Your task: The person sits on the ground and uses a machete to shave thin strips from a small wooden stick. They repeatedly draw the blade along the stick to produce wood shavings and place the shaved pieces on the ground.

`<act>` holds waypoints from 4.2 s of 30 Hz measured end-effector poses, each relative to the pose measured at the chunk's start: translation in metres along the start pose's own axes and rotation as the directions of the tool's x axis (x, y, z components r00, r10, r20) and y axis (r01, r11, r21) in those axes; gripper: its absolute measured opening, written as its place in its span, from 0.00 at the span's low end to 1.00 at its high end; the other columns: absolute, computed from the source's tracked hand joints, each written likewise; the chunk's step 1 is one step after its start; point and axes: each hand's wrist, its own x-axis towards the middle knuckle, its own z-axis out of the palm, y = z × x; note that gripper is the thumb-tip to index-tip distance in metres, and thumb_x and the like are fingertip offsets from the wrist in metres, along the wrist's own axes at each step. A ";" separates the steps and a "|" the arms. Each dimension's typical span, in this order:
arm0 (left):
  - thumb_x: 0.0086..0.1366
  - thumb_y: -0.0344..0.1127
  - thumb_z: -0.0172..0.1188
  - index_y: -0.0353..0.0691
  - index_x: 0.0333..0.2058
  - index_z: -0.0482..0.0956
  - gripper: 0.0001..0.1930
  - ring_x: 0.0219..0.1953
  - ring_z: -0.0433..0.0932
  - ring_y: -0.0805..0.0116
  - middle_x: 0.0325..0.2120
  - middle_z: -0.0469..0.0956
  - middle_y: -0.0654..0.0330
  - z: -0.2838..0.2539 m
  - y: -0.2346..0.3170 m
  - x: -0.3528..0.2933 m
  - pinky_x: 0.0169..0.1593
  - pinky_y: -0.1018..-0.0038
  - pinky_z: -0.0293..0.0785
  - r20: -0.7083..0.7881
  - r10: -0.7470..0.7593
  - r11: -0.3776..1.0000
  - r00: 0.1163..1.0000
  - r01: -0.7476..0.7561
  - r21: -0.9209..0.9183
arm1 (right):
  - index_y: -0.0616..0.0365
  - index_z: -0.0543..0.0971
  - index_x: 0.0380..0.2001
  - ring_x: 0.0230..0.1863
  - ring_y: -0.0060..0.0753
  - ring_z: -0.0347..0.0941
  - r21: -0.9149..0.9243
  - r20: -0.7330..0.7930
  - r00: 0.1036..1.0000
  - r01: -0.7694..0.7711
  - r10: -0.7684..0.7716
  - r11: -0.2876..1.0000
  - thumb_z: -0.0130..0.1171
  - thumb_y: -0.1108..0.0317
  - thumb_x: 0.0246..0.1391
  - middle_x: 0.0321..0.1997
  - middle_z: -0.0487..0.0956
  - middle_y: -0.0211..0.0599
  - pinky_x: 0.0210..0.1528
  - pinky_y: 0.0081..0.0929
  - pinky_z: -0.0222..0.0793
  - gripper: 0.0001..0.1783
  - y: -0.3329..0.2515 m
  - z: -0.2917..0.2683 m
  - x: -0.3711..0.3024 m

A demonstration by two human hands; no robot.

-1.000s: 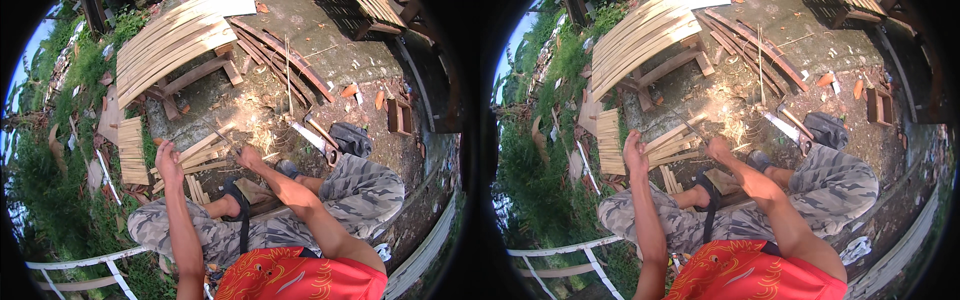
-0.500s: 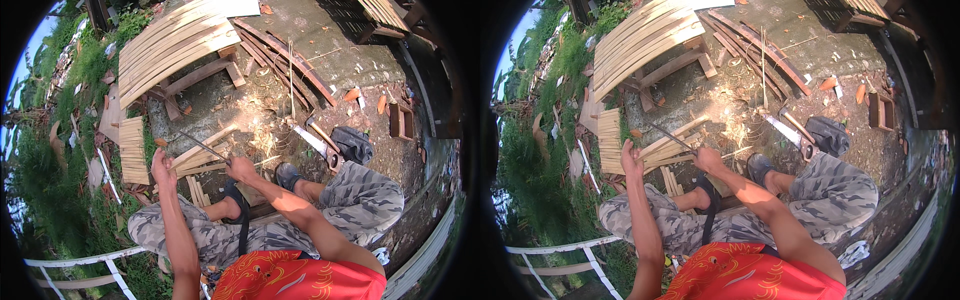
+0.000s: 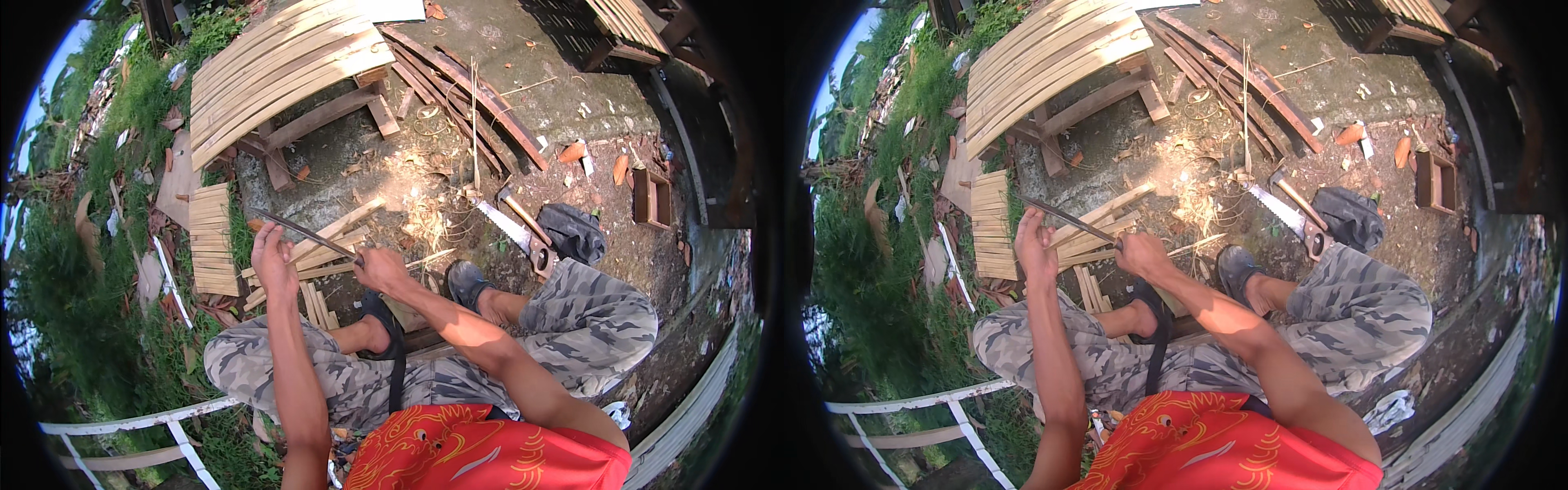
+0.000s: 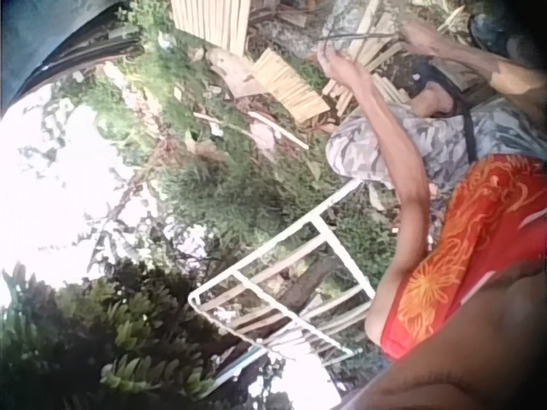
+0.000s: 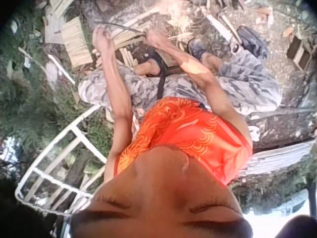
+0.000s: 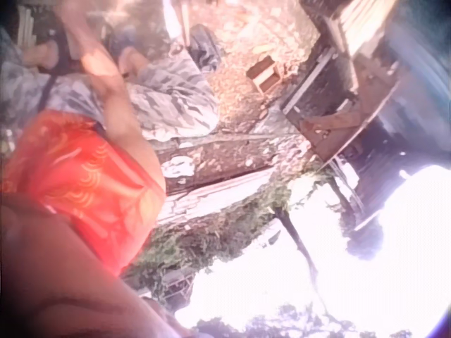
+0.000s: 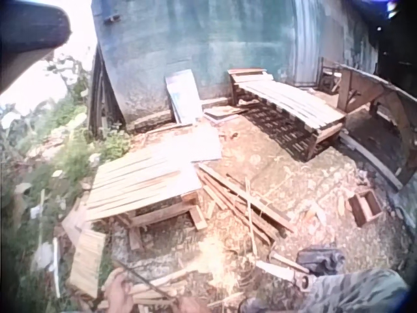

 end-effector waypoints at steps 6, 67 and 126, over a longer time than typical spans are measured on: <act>0.62 0.22 0.57 0.34 0.42 0.70 0.10 0.14 0.60 0.80 0.22 0.72 0.63 -0.009 -0.007 -0.003 0.31 0.78 0.68 -0.026 0.010 1.000 1.000 -0.010 0.011 | 0.61 0.80 0.31 0.33 0.58 0.79 -0.026 0.056 0.960 -0.275 0.276 0.961 0.54 0.58 0.51 0.27 0.80 0.56 0.39 0.49 0.75 0.16 0.027 -0.022 -0.001; 0.59 0.20 0.57 0.35 0.40 0.70 0.11 0.14 0.61 0.80 0.23 0.73 0.62 -0.011 -0.002 0.006 0.31 0.79 0.69 0.035 -0.019 1.000 0.999 0.019 0.010 | 0.63 0.81 0.35 0.38 0.59 0.79 -0.066 0.015 0.938 -0.344 0.345 0.937 0.55 0.57 0.51 0.32 0.80 0.61 0.44 0.48 0.74 0.19 0.089 -0.019 0.028; 0.59 0.19 0.57 0.34 0.39 0.69 0.11 0.17 0.62 0.82 0.18 0.70 0.65 0.011 -0.021 -0.042 0.21 0.84 0.54 0.067 0.069 0.988 0.995 -0.078 0.131 | 0.62 0.81 0.29 0.31 0.60 0.78 0.058 0.024 0.991 -0.131 0.130 0.990 0.56 0.60 0.49 0.26 0.79 0.61 0.37 0.50 0.75 0.15 0.007 -0.030 -0.017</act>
